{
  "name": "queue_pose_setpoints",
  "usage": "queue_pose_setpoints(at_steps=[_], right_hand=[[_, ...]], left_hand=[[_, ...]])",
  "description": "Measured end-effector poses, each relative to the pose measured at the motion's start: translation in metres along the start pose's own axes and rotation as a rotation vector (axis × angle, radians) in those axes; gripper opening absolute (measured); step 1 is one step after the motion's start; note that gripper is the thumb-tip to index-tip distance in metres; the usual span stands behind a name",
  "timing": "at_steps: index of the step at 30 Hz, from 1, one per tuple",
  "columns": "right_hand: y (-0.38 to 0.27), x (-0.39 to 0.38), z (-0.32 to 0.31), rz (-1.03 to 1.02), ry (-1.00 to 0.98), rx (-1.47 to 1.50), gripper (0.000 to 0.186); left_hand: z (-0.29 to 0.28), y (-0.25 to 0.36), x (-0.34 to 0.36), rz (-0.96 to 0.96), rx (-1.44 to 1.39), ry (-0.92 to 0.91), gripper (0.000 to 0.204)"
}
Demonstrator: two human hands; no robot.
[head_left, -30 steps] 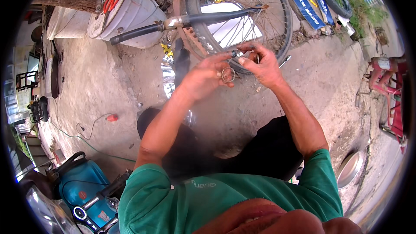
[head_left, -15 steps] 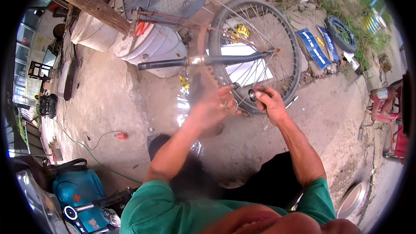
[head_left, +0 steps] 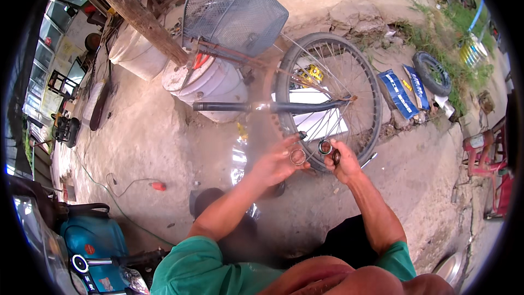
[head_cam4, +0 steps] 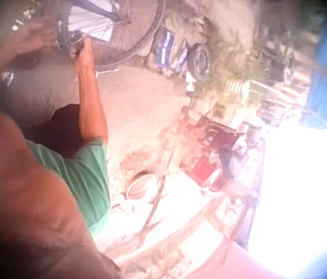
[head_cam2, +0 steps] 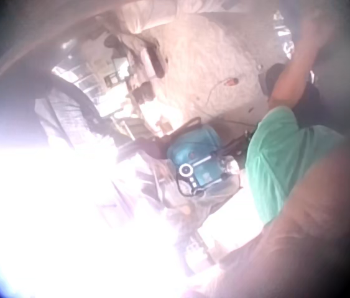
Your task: The person cleans and greases a bicycle bearing component, then wipes and reassembles it while sitting on the ground near a bicycle frame.
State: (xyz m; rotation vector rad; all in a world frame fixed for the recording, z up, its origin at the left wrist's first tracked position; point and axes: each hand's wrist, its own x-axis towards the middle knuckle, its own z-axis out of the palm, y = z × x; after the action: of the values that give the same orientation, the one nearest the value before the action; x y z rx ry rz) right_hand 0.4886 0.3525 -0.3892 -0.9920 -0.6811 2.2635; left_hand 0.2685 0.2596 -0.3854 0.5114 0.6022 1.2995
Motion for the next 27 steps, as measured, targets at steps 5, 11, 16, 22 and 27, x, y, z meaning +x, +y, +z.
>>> queue_pose_setpoints(at_steps=[5,11,16,22,27], right_hand=[[0.000,0.001,-0.001,0.047,-0.003,0.015,0.023],[-0.005,-0.005,0.005,0.099,-0.038,0.047,0.023],[-0.001,-0.004,0.005,0.184,-0.061,-0.022,0.029],[0.004,-0.007,0.012,0.220,-0.076,-0.064,0.034],[0.001,-0.013,0.007,0.222,-0.069,-0.072,0.037]], left_hand=[[-0.019,-0.008,0.007,0.087,0.356,-0.119,0.054],[0.013,0.007,0.004,0.040,0.911,-0.018,0.055],[0.031,0.009,-0.001,0.047,1.023,0.025,0.056],[0.018,0.013,0.003,0.121,1.021,0.161,0.056],[0.038,0.011,0.010,0.129,0.911,0.247,0.046]])
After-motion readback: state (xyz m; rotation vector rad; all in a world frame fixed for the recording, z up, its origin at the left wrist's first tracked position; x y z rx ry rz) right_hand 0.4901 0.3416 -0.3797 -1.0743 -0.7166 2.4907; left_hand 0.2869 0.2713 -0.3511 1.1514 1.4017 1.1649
